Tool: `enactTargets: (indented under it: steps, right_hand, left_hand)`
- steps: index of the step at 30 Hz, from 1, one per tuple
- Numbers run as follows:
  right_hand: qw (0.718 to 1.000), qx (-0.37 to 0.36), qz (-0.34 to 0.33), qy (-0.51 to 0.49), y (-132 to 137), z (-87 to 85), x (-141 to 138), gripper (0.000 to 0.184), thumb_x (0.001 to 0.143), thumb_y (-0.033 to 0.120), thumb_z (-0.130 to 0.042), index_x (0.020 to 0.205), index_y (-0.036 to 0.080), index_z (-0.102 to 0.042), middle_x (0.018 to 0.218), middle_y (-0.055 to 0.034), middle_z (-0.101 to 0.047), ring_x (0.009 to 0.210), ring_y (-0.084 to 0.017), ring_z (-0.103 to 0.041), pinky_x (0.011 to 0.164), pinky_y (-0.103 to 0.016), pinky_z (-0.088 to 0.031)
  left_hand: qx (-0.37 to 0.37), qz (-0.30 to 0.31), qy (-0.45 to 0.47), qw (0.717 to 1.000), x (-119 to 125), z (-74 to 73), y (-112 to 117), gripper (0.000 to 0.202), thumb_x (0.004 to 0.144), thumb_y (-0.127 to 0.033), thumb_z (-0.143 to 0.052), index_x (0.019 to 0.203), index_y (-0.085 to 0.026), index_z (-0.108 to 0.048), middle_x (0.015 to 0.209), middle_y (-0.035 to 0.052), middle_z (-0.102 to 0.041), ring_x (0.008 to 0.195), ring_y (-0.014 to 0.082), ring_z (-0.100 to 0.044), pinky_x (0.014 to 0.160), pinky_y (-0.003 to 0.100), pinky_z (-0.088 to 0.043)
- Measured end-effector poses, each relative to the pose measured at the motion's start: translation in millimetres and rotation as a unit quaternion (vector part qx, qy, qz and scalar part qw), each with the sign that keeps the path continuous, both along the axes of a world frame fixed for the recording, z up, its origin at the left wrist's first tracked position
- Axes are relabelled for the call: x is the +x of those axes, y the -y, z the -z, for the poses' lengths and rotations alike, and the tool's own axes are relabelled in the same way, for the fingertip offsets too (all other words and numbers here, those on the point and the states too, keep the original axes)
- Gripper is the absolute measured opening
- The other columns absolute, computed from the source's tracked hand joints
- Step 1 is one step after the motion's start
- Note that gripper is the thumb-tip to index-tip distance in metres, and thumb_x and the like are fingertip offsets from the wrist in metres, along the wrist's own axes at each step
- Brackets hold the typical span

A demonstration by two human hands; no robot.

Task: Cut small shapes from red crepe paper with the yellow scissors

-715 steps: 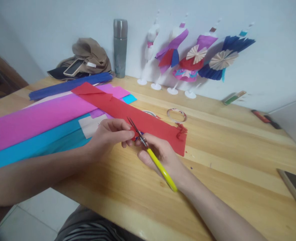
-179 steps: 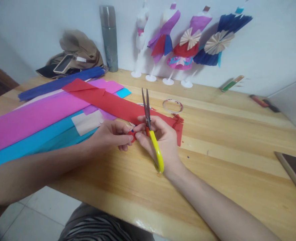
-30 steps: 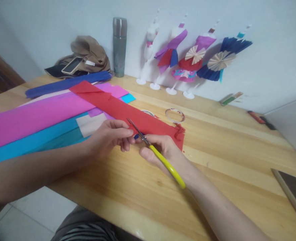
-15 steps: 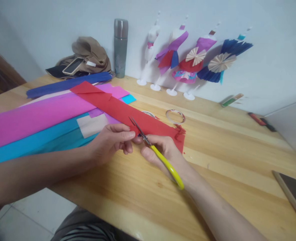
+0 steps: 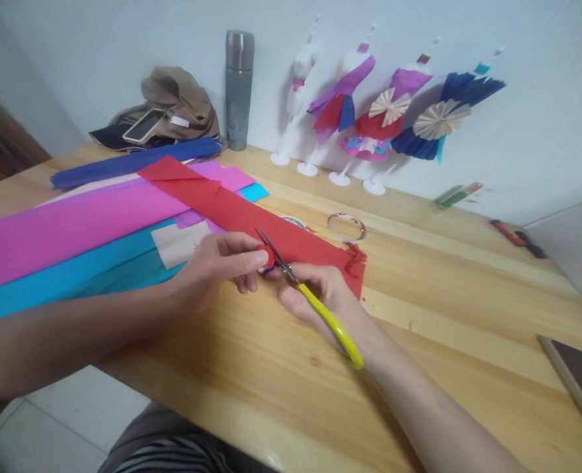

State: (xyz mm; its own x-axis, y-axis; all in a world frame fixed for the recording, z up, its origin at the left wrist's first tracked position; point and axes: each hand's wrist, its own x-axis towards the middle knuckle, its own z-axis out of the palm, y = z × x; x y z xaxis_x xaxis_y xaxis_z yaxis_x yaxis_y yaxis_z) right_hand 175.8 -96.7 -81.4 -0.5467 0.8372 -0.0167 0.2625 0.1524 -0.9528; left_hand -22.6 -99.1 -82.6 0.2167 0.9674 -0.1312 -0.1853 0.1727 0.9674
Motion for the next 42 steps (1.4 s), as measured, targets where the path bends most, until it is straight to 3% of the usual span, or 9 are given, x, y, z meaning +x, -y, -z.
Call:
enactTargets:
  steps: [3,6,9,15,23,28,35,42]
  right_hand:
    - [1.0,0.0,-0.003,0.004,2,-1.4,-2,0.054,0.083,0.069,-0.064,0.094,0.018,-0.074,0.064,0.0032,-0.042,0.054,-0.01,-0.028,0.047,-0.026,-0.023]
    - [1.0,-0.004,0.001,0.002,3,-1.5,-3,0.054,0.082,0.069,-0.065,0.094,0.017,-0.074,0.064,0.0033,-0.041,0.054,-0.01,-0.028,0.047,-0.026,-0.023]
    - [1.0,-0.014,0.011,-0.018,3,1.0,-3,0.051,0.081,0.067,-0.068,0.095,0.019,-0.076,0.062,0.0036,-0.042,0.054,-0.011,-0.031,0.048,-0.026,-0.027]
    - [0.999,-0.023,0.018,-0.043,3,5.7,-1,0.045,0.083,0.063,-0.069,0.097,0.021,-0.078,0.06,0.003,-0.045,0.051,-0.012,-0.036,0.046,-0.027,-0.029]
    - [0.998,-0.034,0.009,-0.057,3,4.3,-3,0.042,0.083,0.063,-0.07,0.099,0.024,-0.078,0.059,0.0046,-0.043,0.053,-0.012,-0.038,0.05,-0.027,-0.034]
    - [0.998,-0.036,0.014,-0.058,2,7.9,-1,0.043,0.082,0.063,-0.07,0.098,0.023,-0.078,0.056,0.0045,-0.043,0.056,-0.014,-0.046,0.051,-0.027,-0.037]
    - [0.999,-0.019,0.003,-0.031,1,6.8,-1,0.047,0.085,0.065,-0.065,0.097,0.021,-0.076,0.056,0.0056,-0.037,0.048,-0.011,-0.029,0.043,-0.027,-0.028]
    - [1.0,-0.016,0.005,-0.022,0,7.7,-2,0.05,0.085,0.067,-0.063,0.097,0.02,-0.075,0.056,0.0048,-0.037,0.052,-0.013,-0.035,0.047,-0.028,-0.031]
  left_hand:
    - [-0.005,-0.038,-0.014,0.999,1,-4.1,-2,0.019,0.068,-0.028,-0.078,0.065,-0.014,-0.065,0.05,-0.0017,-0.063,0.047,0.0073,-0.056,0.047,0.017,-0.043]
    - [0.0,-0.034,-0.019,0.999,2,-2.6,-4,0.018,0.067,-0.023,-0.078,0.062,-0.014,-0.063,0.048,-0.0018,-0.061,0.045,0.0068,-0.055,0.047,0.017,-0.043]
    - [0.018,-0.035,-0.001,0.999,3,3.3,-5,0.017,0.068,-0.024,-0.078,0.063,-0.014,-0.064,0.048,-0.0016,-0.062,0.046,0.0072,-0.056,0.047,0.017,-0.043]
    - [0.006,-0.005,0.039,0.999,3,10.2,-2,0.017,0.072,-0.027,-0.075,0.067,-0.013,-0.066,0.069,0.0041,-0.075,0.051,0.0064,-0.059,0.051,0.018,-0.047]
    - [-0.01,0.001,0.049,0.999,3,6.8,-2,0.017,0.072,-0.026,-0.075,0.066,-0.013,-0.066,0.067,0.0032,-0.073,0.051,0.007,-0.059,0.052,0.02,-0.046]
    - [-0.006,0.006,0.058,0.998,4,8.4,0,0.019,0.072,-0.029,-0.076,0.064,-0.014,-0.067,0.055,-0.0007,-0.065,0.05,0.0074,-0.057,0.052,0.02,-0.044]
    - [-0.017,0.004,0.074,0.997,5,9.6,1,0.018,0.07,-0.031,-0.077,0.066,-0.015,-0.069,0.053,-0.0019,-0.063,0.05,0.0075,-0.055,0.051,0.021,-0.042]
    - [-0.018,-0.004,0.083,0.996,6,12.8,3,0.02,0.069,-0.033,-0.078,0.068,-0.015,-0.072,0.056,-0.0009,-0.065,0.052,0.0077,-0.055,0.054,0.022,-0.042]
